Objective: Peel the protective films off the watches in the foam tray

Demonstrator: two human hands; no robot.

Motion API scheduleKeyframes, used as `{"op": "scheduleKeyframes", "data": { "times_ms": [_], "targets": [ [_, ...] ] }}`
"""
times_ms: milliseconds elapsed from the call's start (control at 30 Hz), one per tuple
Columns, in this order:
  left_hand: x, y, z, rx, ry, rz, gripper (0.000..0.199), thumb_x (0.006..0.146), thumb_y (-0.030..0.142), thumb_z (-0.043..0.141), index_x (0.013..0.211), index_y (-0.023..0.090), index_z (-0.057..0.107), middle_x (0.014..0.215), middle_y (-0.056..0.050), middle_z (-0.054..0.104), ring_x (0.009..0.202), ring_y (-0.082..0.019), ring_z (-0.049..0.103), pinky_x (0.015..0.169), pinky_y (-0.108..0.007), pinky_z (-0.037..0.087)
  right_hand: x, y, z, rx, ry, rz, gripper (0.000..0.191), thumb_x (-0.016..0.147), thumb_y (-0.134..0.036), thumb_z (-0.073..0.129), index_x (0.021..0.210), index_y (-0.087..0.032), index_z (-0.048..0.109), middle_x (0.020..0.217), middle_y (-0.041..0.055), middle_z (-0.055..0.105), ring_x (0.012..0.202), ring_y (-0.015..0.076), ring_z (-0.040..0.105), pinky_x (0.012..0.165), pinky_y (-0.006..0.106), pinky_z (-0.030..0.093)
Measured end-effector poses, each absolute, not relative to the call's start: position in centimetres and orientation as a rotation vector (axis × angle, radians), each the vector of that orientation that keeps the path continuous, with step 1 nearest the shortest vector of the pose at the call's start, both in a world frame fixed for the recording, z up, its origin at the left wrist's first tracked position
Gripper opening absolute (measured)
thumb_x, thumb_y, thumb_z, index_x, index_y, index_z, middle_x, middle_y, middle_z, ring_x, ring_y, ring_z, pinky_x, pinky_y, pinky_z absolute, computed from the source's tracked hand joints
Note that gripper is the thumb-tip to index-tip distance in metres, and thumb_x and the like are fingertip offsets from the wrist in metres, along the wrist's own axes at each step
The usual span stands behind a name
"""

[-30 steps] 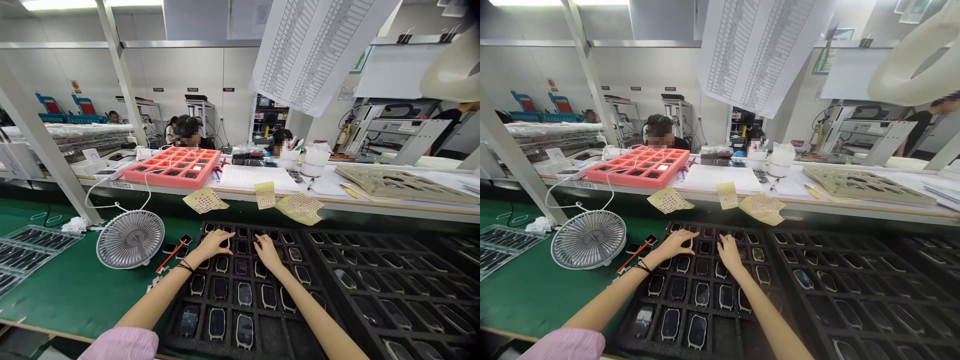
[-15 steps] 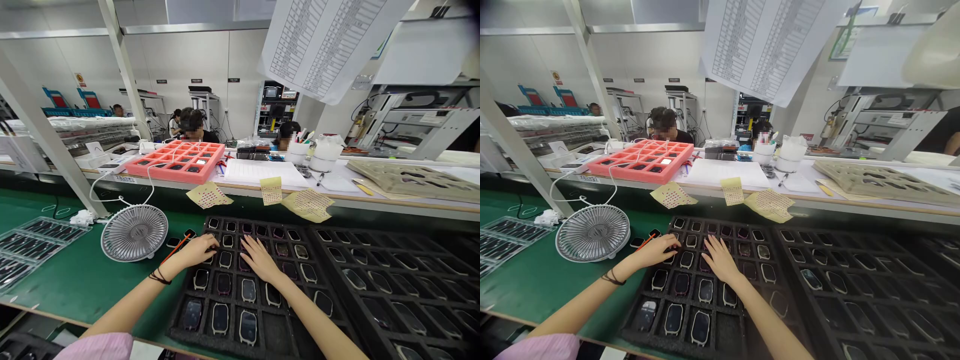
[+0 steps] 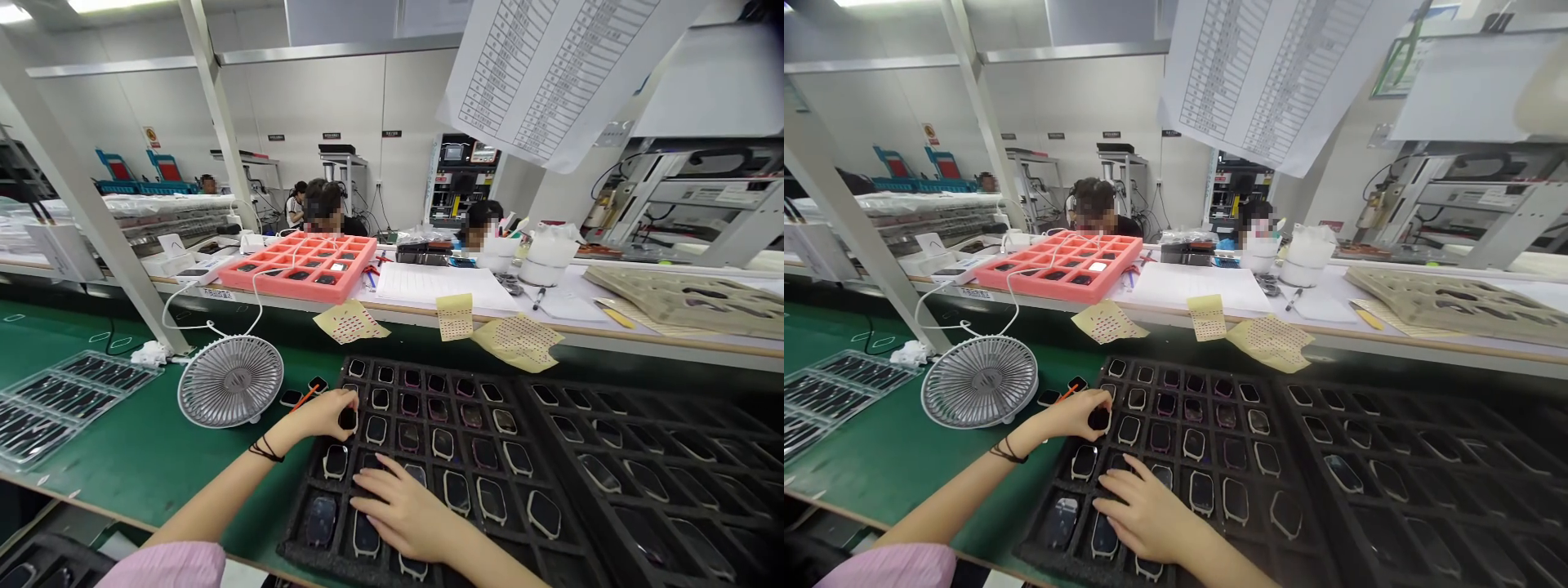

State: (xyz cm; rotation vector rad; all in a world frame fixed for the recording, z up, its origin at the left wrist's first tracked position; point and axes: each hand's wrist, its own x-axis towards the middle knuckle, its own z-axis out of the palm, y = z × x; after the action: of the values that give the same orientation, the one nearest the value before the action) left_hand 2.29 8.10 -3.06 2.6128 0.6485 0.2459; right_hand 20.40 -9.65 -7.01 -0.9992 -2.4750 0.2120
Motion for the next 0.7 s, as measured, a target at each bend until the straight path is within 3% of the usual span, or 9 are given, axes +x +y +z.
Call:
{"op": "scheduleKeyframes", "data": {
  "times_ms": [167,333,567,700],
  "targets": [
    [3.9,7.0,-1.9,2.592,0.577,0.305,0.029,0.07,0.023,0.064,0.098,0.022,0.054,0.096,-0.001,0.062,0.089,-0.018,0.059,0.079,-0.026,0.046,20.6,-9.2,-7.6,-1.048,-2.381,0.255,0.033,0.092,-0.019,0.041,0.121,-0.021,0.057,0.118,0.0099,0.065,0.113,0.0185,0.056,0.108,0.045,0.035],
    [6.2,6.3,-2.3,2.632,0.494,0.185,0.041,0.067,0.017,0.067,0.106,0.022,0.057,0.104,-0.004,0.066,0.095,-0.021,0.062,0.082,-0.027,0.047,20.7,-9.1,-7.9,-1.0,-2.368,0.169,0.03,0.091,-0.016,0.043,0.115,-0.019,0.06,0.107,0.0095,0.067,0.103,0.0186,0.06,0.104,0.043,0.04],
    [7.5,6.6,-3.4,2.757,0.469,0.045,0.058,0.06,0.01,0.07,0.116,0.026,0.061,0.103,-0.006,0.069,0.093,-0.028,0.065,0.078,-0.031,0.048,20.5,-9.1,-8.0,-0.94,-2.406,0.146,0.03,0.09,-0.017,0.044,0.115,-0.018,0.06,0.109,0.0102,0.066,0.104,0.0187,0.059,0.102,0.039,0.041],
    [7.8,6.8,-2.2,2.781,0.407,0.027,0.043,0.063,0.014,0.071,0.103,0.026,0.067,0.097,-0.002,0.072,0.09,-0.024,0.066,0.077,-0.027,0.048,20.6,-9.1,-8.1,-0.929,-2.412,0.129,0.03,0.09,-0.017,0.044,0.115,-0.018,0.06,0.11,0.0102,0.066,0.104,0.0191,0.058,0.101,0.039,0.041]
  ]
}}
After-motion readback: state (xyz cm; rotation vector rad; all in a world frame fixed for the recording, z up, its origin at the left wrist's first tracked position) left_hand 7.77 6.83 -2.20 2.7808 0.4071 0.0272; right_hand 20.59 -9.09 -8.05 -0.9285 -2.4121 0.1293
